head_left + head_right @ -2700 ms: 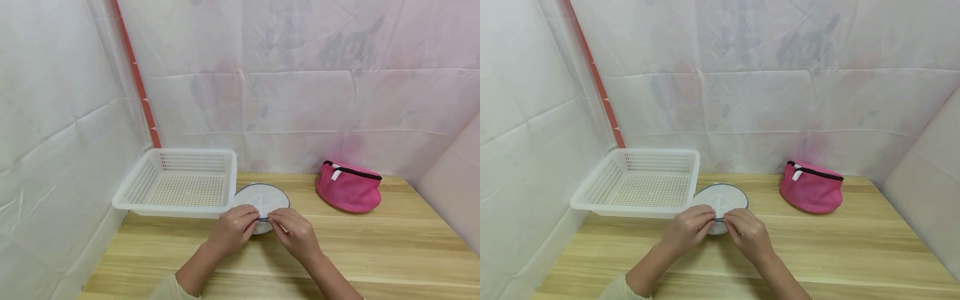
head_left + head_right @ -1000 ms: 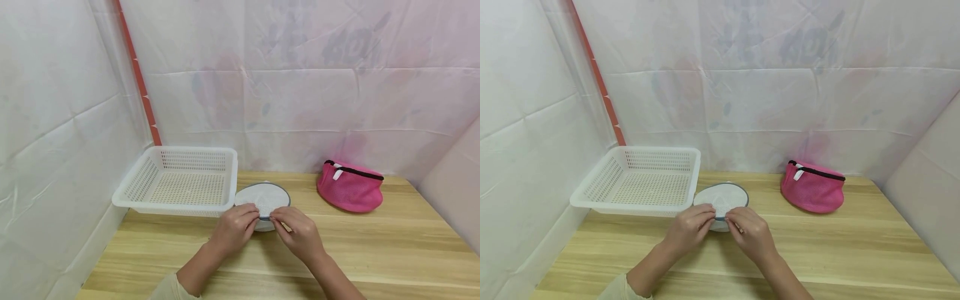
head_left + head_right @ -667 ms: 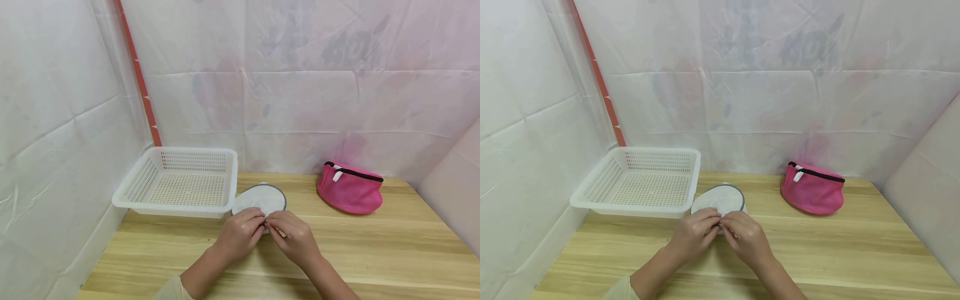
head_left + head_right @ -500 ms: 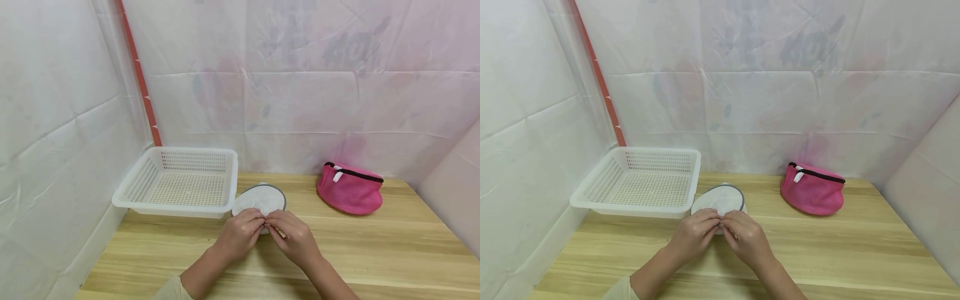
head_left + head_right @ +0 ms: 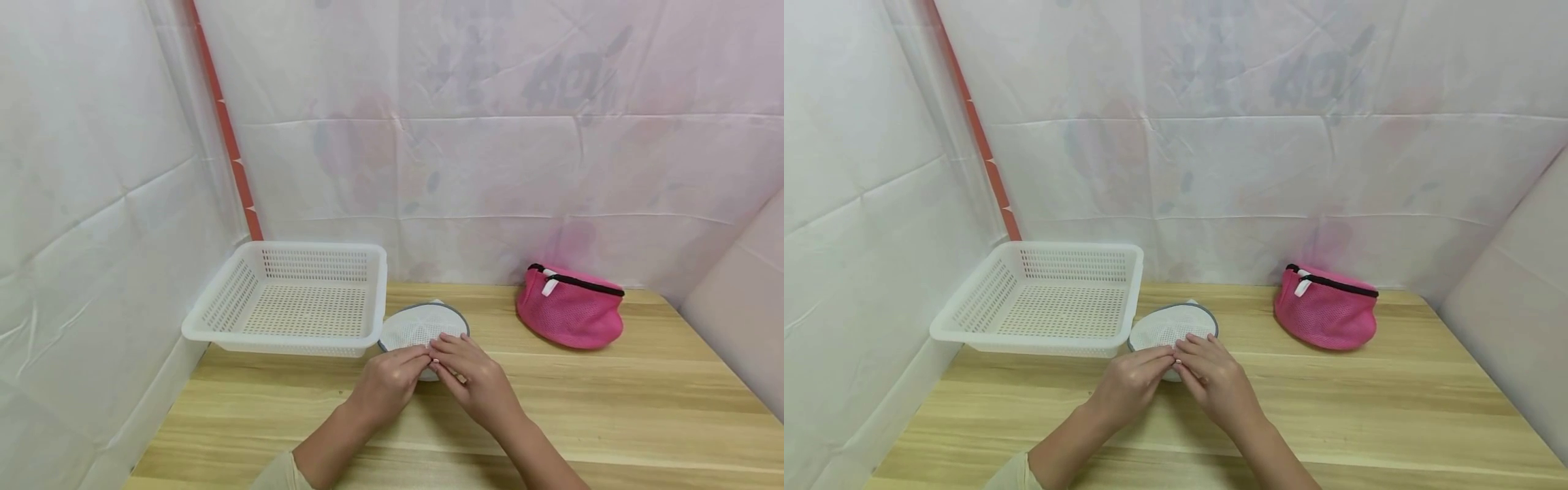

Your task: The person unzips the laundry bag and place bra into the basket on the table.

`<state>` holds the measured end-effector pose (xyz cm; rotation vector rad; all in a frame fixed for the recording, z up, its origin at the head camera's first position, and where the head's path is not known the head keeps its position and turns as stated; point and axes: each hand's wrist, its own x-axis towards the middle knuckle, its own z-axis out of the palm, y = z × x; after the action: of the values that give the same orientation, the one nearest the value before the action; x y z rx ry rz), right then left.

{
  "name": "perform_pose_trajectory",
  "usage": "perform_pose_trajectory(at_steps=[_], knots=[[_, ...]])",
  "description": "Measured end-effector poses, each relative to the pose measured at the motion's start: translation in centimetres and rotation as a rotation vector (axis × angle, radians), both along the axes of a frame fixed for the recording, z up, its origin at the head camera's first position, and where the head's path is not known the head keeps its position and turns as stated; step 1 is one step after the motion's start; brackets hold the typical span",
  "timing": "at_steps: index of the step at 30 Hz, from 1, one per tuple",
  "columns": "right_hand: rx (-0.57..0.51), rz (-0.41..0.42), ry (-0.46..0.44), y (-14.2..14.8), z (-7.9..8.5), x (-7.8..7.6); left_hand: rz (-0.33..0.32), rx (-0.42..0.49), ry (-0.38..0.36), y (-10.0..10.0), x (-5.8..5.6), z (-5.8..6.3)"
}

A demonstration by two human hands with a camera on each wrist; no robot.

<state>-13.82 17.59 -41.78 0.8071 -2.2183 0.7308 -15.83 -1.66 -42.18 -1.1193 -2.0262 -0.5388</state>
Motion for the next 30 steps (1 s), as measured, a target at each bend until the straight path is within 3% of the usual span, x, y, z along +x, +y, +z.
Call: perform_pose_trajectory(at_steps=[3,9,13,22,30], knots=[[-0.001,0.01,-0.002,0.09,-0.04,-0.05,0.009,-0.004,0.002,-0.03,0.03,0.03],[-0.016,0.043,0.081,0.35,0.14,-0.19,0.002,0.045,0.025,-0.07,-0.27,0.08],[-0.066,0.07,0.131,0.53,0.23,-0.43,0.004,0.069,-0.008,-0.34,-0.45,0.18],[-0.114,0.014,0.152,0.62,-0.01,-0.64,0.061,0.097,-0.038,-0.52,-0.65,-0.01],[-0.12,-0.017,0.161,0.09,-0.24,-0.46,0.077,0.047,-0.084,0.14,-0.34,0.09]])
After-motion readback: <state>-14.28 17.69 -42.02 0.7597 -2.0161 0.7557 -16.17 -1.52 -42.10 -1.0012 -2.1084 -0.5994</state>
